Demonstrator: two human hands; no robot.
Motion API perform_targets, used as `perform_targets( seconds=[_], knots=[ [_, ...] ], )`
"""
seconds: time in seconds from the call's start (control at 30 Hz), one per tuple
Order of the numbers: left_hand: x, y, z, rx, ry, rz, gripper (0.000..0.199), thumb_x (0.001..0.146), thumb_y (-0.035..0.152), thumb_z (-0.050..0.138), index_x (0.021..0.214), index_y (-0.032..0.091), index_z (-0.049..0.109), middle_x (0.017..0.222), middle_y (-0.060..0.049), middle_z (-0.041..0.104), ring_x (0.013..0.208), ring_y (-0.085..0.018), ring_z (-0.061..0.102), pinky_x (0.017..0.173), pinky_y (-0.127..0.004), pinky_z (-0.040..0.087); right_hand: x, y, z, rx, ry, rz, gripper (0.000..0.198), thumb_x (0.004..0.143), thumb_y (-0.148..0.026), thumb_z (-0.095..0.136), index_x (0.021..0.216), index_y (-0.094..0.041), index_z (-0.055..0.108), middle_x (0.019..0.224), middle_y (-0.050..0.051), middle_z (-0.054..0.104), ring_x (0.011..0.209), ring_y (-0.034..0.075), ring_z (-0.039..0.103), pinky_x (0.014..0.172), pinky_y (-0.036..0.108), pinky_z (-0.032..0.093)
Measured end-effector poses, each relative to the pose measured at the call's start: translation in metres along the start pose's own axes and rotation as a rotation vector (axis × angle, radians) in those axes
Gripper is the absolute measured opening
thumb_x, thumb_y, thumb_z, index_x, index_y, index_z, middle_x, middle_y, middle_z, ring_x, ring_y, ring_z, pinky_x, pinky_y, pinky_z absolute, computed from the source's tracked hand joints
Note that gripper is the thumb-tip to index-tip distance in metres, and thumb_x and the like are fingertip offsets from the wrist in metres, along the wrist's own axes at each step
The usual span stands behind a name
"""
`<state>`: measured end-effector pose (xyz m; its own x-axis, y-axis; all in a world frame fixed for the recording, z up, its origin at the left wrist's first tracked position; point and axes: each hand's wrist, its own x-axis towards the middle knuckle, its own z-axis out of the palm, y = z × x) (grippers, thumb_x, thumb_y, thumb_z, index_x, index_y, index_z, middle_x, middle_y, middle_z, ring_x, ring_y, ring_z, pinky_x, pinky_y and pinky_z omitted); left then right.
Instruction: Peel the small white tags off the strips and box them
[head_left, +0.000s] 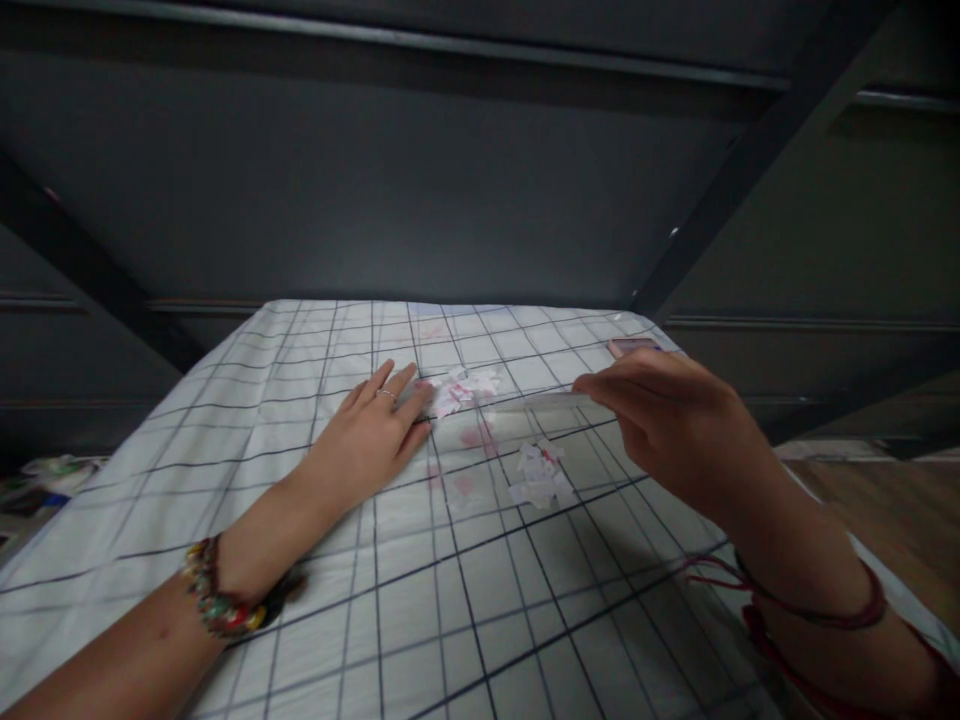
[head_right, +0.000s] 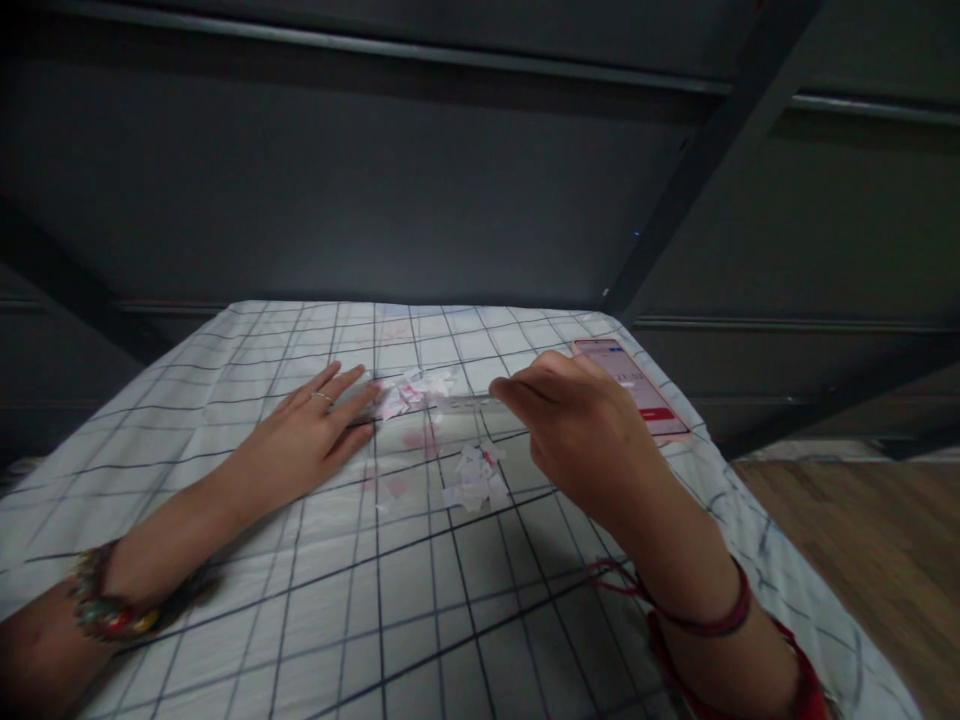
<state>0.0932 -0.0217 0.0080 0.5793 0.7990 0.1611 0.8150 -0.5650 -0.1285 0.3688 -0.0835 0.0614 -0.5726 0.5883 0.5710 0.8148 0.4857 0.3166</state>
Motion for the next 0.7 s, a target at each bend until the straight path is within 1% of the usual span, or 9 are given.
perform_targets(
  seconds=[0.07,0.2,0.3,0.4,0.57,0.7],
  knots=[
    [0.0,0.0,0.001,-0.021,0.012,0.05,0.046,0.097,0.034,0.042,0.135,0.012,0.052,0.149,-0.016,0.042,0.14,-0.036,0.029,0.111,-0.05,0.033,-0.001,0.003,-0.001,-0.019,0.019,0.039,0.034,0.076,0.003,0.041,0.082,-0.018,0.066,0.066,0.002,0.062,0.062,0.017,0.055,0.057,0.03,0.041],
    [0.0,-0.004,0.004,-0.043,0.025,0.072,0.047,0.097,0.036,0.04,0.134,0.011,0.052,0.148,-0.017,0.043,0.14,-0.036,0.03,0.11,-0.051,0.034,-0.005,0.009,-0.002,-0.005,0.047,0.072,0.031,0.076,0.001,0.042,0.082,-0.018,0.066,0.063,0.003,0.062,0.062,0.018,0.056,0.059,0.031,0.041],
    [0.0,-0.006,0.006,-0.069,0.047,0.088,0.046,0.097,0.037,0.039,0.133,0.012,0.053,0.147,-0.016,0.043,0.14,-0.036,0.03,0.109,-0.053,0.035,-0.009,0.013,-0.004,0.012,0.002,0.114,0.033,0.074,0.0,0.042,0.081,-0.02,0.066,0.064,0.002,0.061,0.063,0.018,0.056,0.059,0.03,0.042],
    [0.0,-0.006,0.007,-0.089,0.047,0.093,0.046,0.097,0.037,0.039,0.133,0.013,0.054,0.147,-0.016,0.044,0.14,-0.036,0.03,0.109,-0.054,0.035,-0.012,0.018,-0.01,-0.009,-0.027,0.164,0.029,0.076,-0.001,0.043,0.075,-0.022,0.063,0.067,0.002,0.062,0.064,0.017,0.057,0.055,0.029,0.04],
    [0.0,-0.005,0.006,-0.073,0.023,0.082,0.045,0.096,0.035,0.041,0.132,0.012,0.055,0.147,-0.016,0.044,0.14,-0.037,0.031,0.11,-0.052,0.034,-0.012,0.024,-0.014,0.025,-0.026,0.123,0.029,0.076,0.0,0.046,0.083,-0.022,0.063,0.067,0.003,0.061,0.064,0.02,0.058,0.052,0.031,0.039],
    [0.0,-0.005,0.004,-0.057,-0.002,0.072,0.045,0.097,0.035,0.04,0.133,0.013,0.054,0.147,-0.015,0.044,0.14,-0.036,0.031,0.11,-0.052,0.034,-0.017,0.033,-0.018,0.1,-0.017,0.049,0.028,0.079,-0.001,0.044,0.079,-0.024,0.06,0.066,0.001,0.061,0.061,0.017,0.058,0.052,0.029,0.039]
  ],
)
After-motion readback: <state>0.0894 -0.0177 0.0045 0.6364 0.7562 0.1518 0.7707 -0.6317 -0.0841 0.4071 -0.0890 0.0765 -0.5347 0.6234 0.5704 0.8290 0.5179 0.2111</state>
